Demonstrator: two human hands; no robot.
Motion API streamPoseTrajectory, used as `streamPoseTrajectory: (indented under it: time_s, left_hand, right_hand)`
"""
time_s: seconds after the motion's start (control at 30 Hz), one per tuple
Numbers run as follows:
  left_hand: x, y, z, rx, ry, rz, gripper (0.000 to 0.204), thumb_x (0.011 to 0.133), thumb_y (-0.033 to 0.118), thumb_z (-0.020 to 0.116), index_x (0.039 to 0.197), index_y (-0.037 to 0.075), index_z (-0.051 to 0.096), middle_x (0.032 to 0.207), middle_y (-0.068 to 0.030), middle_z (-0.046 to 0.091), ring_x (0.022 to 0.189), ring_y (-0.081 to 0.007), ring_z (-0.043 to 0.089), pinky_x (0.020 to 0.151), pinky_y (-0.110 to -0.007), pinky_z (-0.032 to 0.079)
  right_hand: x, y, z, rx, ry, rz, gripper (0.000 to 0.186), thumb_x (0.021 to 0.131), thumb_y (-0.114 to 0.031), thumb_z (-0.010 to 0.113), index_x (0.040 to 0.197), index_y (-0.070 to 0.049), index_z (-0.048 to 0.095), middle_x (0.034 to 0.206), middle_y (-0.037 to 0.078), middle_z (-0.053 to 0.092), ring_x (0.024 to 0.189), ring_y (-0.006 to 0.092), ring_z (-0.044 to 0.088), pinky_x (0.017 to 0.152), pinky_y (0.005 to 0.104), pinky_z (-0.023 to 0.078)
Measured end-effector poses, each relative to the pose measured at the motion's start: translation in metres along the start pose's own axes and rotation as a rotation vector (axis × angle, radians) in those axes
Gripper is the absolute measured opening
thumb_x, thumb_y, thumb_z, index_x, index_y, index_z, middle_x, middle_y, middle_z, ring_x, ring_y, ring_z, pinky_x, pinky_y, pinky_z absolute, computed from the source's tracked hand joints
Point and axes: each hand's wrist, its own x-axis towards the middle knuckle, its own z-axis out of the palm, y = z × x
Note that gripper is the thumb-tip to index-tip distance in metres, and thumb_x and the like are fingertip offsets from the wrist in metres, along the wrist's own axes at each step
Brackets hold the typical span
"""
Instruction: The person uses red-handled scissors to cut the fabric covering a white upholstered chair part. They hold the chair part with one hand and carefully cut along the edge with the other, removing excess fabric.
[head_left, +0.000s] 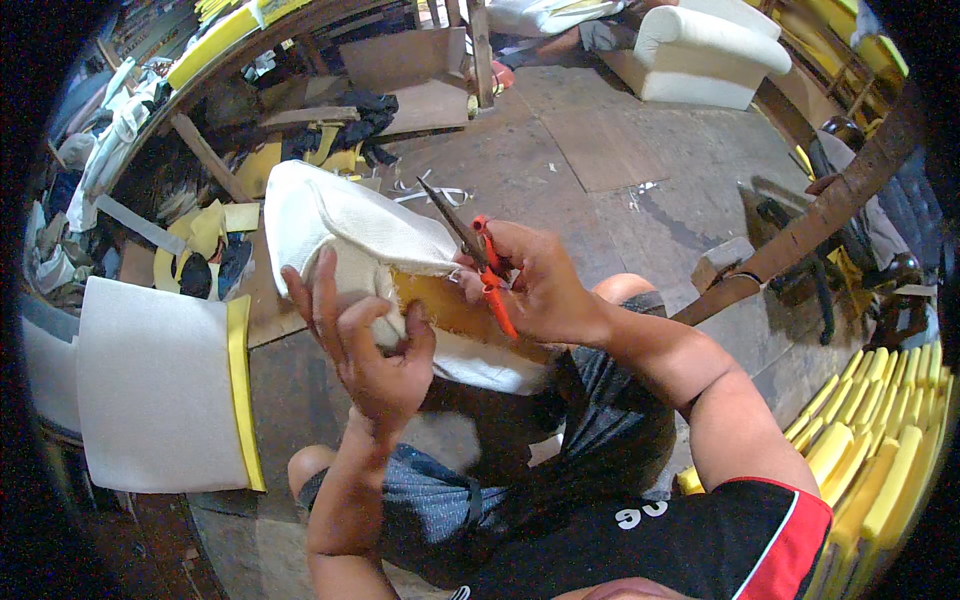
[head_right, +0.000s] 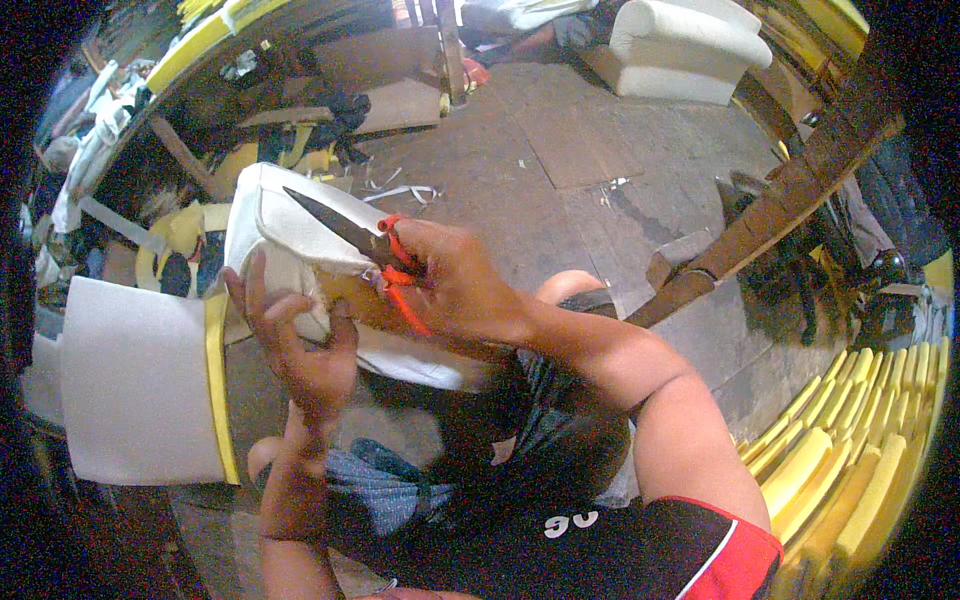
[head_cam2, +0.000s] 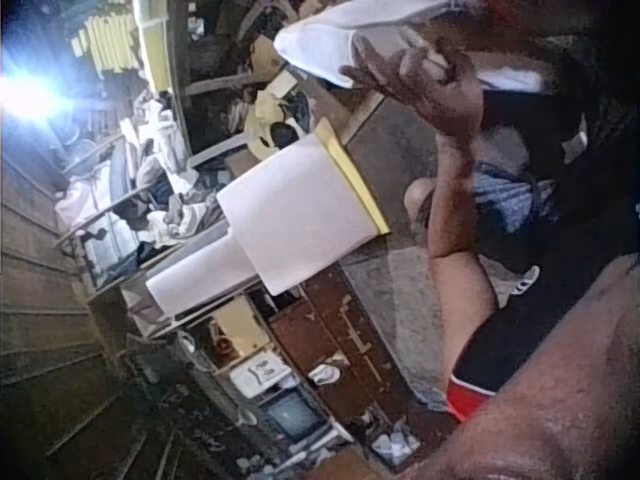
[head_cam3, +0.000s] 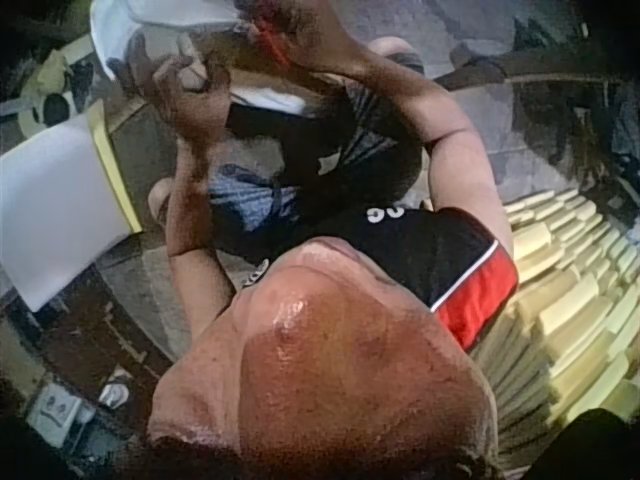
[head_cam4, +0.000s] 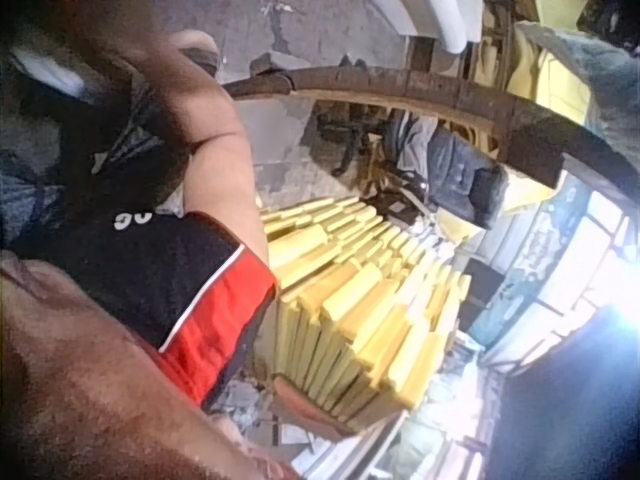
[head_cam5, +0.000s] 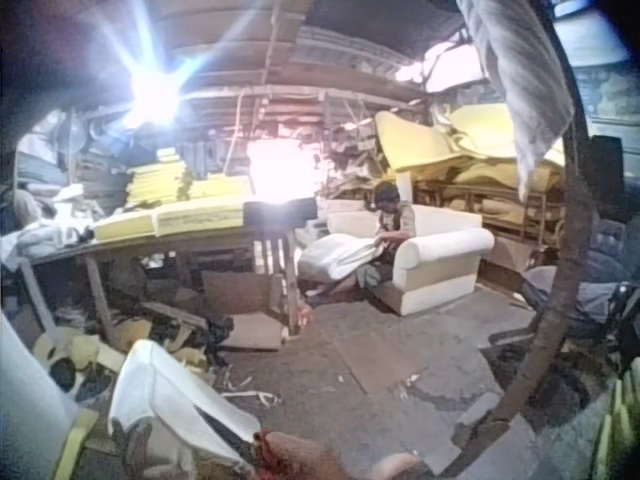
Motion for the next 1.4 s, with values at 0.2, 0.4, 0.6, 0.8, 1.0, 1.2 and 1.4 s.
streamPoseTrajectory:
  time_s: [0.2,0.4,0.6,0.8,1.0,1.2,1.4]
  left_hand:
    - [0.004,0.000,0.002,0.043,0.046,-0.022,0.033,0.074,0.006,0.069,0.100,0.006,0.049,0.146,-0.0310,0.034,0.141,-0.0537,0.022,0.115,-0.064,0.013]
    - [0.004,-0.001,0.013,0.007,0.057,0.055,0.025,0.075,0.007,0.069,0.093,0.004,0.052,0.145,-0.0321,0.037,0.140,-0.0538,0.024,0.114,-0.064,0.016]
    - [0.001,0.000,0.008,-0.040,0.083,0.046,0.016,0.073,0.003,0.066,0.082,0.001,0.053,0.145,-0.0264,0.041,0.140,-0.0571,0.021,0.114,-0.063,0.020]
    - [-0.002,-0.003,0.005,-0.080,0.059,0.061,0.012,0.072,0.000,0.061,0.082,0.001,0.054,0.142,-0.0230,0.045,0.139,-0.0551,0.025,0.115,-0.061,0.020]
    - [-0.001,-0.008,0.004,-0.105,0.055,0.064,0.013,0.069,-0.003,0.064,0.080,0.002,0.058,0.137,-0.0206,0.051,0.139,-0.0528,0.027,0.116,-0.058,0.022]
    - [0.005,-0.017,0.001,-0.143,0.071,0.058,0.016,0.067,-0.003,0.067,0.080,0.003,0.061,0.136,-0.0184,0.054,0.140,-0.0520,0.026,0.115,-0.057,0.024]
    - [0.004,-0.021,-0.006,-0.121,0.050,0.042,0.017,0.066,-0.003,0.067,0.081,0.004,0.062,0.136,-0.0175,0.053,0.141,-0.0518,0.025,0.114,-0.058,0.025]
  right_hand:
    - [0.004,-0.009,-0.002,0.119,-0.015,0.042,0.020,0.092,-0.015,0.068,0.098,0.002,0.059,0.088,0.001,0.058,0.082,0.0071,0.055,0.073,0.0238,0.048]
    - [-0.001,0.005,0.010,0.059,0.065,0.065,0.023,0.092,-0.018,0.068,0.103,0.000,0.060,0.092,0.002,0.061,0.083,0.0075,0.055,0.074,0.0247,0.048]
    - [0.003,0.001,0.005,0.109,0.072,0.067,0.017,0.093,-0.016,0.067,0.100,-0.002,0.062,0.085,-0.001,0.064,0.075,0.0057,0.057,0.067,0.0214,0.047]
    - [0.008,0.006,-0.003,-0.091,0.136,0.000,0.016,0.089,-0.014,0.065,0.098,-0.001,0.062,0.082,0.008,0.064,0.075,0.0150,0.060,0.070,0.0313,0.050]
    - [0.014,-0.010,-0.008,-0.086,0.050,0.204,0.020,0.087,-0.017,0.072,0.099,-0.003,0.064,0.081,0.005,0.065,0.073,0.0118,0.059,0.068,0.0284,0.049]
    - [-0.003,-0.038,-0.023,-0.156,-0.193,0.284,0.033,0.082,-0.020,0.079,0.105,-0.002,0.064,0.088,-0.001,0.062,0.081,0.0077,0.056,0.072,0.0240,0.046]
    - [-0.018,-0.048,-0.027,0.043,-0.467,0.404,0.038,0.083,-0.029,0.077,0.102,0.001,0.065,0.086,0.001,0.063,0.080,0.0086,0.055,0.071,0.0283,0.049]
